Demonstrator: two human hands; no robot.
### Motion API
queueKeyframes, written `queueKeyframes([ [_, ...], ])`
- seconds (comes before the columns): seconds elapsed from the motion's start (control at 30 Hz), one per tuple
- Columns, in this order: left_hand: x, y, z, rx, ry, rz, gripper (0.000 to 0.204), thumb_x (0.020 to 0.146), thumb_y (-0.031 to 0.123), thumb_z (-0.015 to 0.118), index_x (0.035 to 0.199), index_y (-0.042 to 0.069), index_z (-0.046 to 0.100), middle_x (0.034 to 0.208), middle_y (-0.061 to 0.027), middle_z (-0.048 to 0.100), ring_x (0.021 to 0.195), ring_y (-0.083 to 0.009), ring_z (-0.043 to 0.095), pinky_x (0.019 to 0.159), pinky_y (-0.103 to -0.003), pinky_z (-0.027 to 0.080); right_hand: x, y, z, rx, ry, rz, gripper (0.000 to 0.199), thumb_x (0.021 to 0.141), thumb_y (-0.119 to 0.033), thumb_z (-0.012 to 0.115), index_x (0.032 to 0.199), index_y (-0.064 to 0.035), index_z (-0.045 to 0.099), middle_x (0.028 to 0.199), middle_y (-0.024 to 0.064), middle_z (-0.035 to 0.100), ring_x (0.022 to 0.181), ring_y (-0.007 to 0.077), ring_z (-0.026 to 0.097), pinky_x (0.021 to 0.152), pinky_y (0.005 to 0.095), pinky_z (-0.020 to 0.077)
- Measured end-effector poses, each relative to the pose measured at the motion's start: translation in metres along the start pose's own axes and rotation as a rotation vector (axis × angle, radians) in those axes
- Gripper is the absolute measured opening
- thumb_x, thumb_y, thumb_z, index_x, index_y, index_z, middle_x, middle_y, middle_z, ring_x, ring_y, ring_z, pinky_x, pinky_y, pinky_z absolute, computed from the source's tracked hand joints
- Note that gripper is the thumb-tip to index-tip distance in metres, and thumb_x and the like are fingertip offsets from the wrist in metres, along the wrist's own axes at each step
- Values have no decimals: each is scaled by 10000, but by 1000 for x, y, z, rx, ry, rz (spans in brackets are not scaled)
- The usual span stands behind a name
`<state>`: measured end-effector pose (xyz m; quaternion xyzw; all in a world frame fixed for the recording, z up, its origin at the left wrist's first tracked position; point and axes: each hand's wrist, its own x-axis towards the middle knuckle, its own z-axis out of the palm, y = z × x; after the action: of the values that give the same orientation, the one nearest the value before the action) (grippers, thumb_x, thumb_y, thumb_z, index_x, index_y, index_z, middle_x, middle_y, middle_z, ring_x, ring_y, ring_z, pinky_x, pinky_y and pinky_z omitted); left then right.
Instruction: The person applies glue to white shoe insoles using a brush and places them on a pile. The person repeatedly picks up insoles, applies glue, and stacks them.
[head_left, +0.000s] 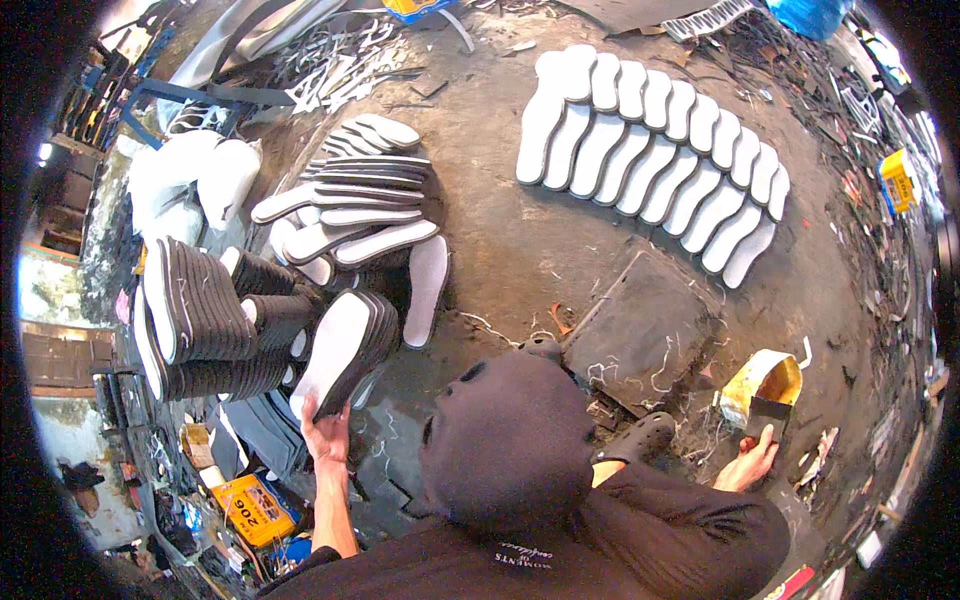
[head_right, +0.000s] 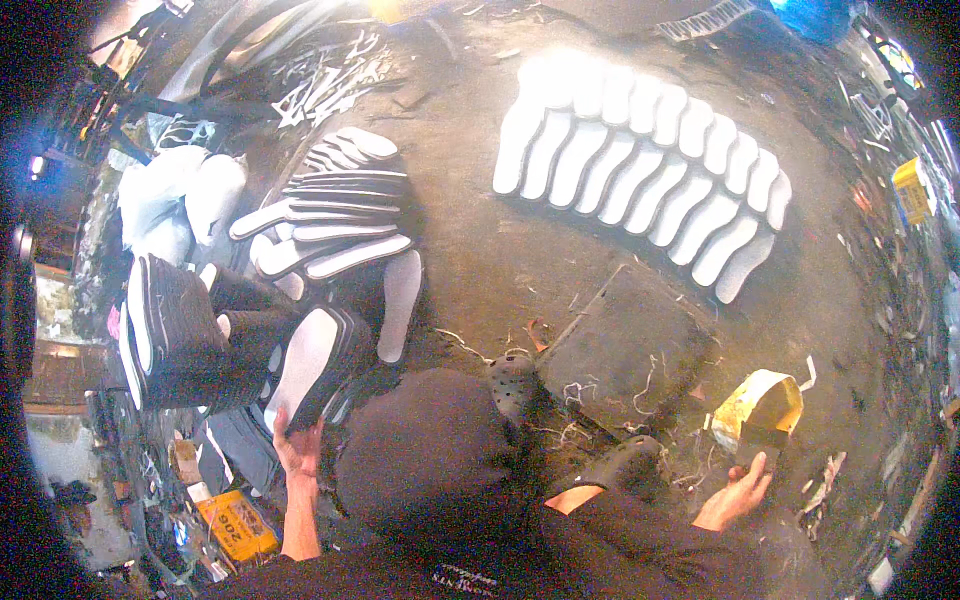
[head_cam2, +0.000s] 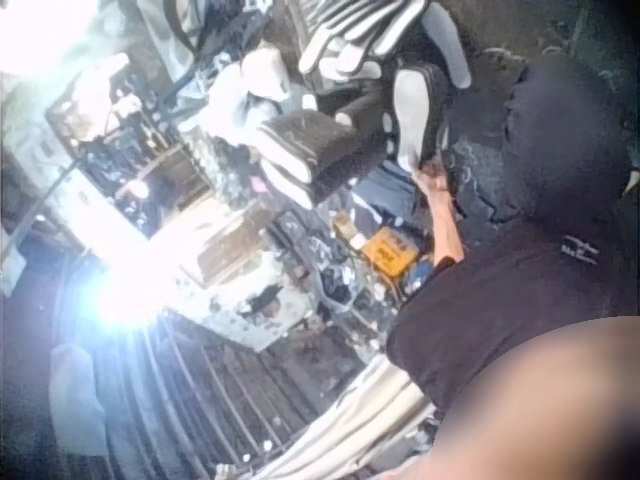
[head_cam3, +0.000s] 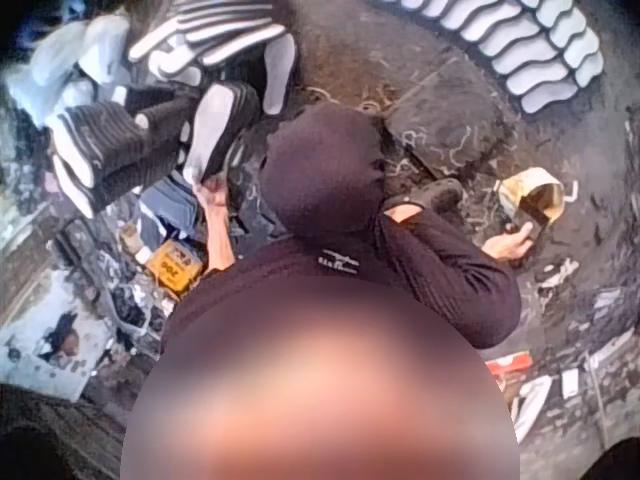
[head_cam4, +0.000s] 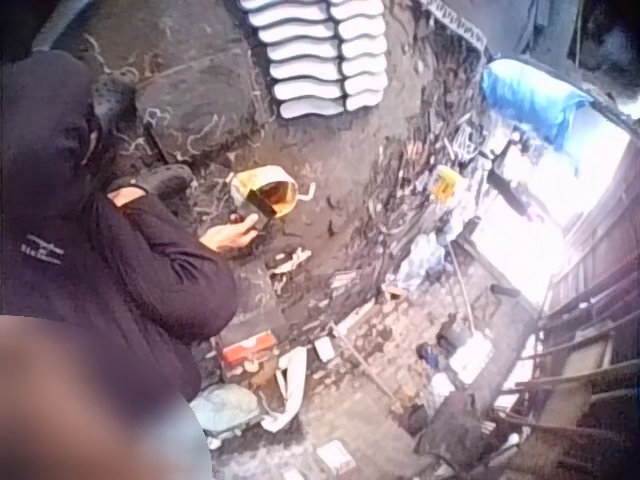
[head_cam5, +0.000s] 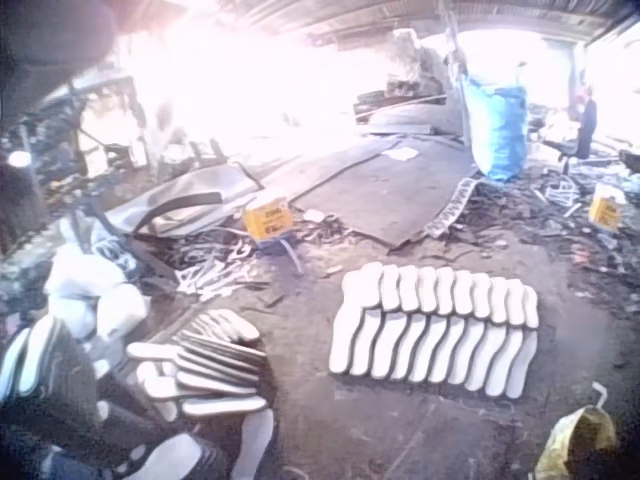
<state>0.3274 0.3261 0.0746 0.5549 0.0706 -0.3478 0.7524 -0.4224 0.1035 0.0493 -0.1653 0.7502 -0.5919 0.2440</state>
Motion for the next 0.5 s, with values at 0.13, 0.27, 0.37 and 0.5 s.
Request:
queueKeyframes([
  [0.13, -10, -37, 28, -91, -213, -120, 706, 1011, 419, 783, 1589, 78, 562, 1595, -115, 645, 1489, -316, 574, 1292, -565, 378, -1, -14, -3, -137, 166, -48, 587, 1076, -447, 738, 1452, -11, 624, 1360, 96, 640, 1136, 212, 626, 829, 339, 531],
  [0.27, 54, -135, 108, -81, -477, -452, 708, 1075, 464, 695, 1623, 59, 503, 1608, -127, 605, 1455, -364, 597, 1212, -584, 513, 9, -33, 2, 11, -56, -4, 448, 1114, -388, 706, 1408, -56, 643, 1435, 105, 642, 1265, 227, 610, 855, 386, 571],
  [0.37, 88, -202, 184, -47, -482, -383, 510, 1097, 361, 706, 1505, 63, 638, 1500, -114, 671, 1382, -279, 636, 1207, -535, 480, 24, -51, 15, -284, -240, -249, 428, 1149, -351, 686, 1406, -11, 653, 1231, 75, 727, 1090, 196, 678, 823, 372, 605],
  [0.5, 86, -239, 246, 519, -396, 67, 506, 1026, 331, 824, 1405, 18, 706, 1334, -117, 719, 1236, -248, 674, 1114, -488, 526, 48, -72, 28, -503, -251, -383, 708, 1131, -302, 728, 1633, 127, 473, 1435, 265, 724, 1125, 220, 761, 708, 322, 641],
])
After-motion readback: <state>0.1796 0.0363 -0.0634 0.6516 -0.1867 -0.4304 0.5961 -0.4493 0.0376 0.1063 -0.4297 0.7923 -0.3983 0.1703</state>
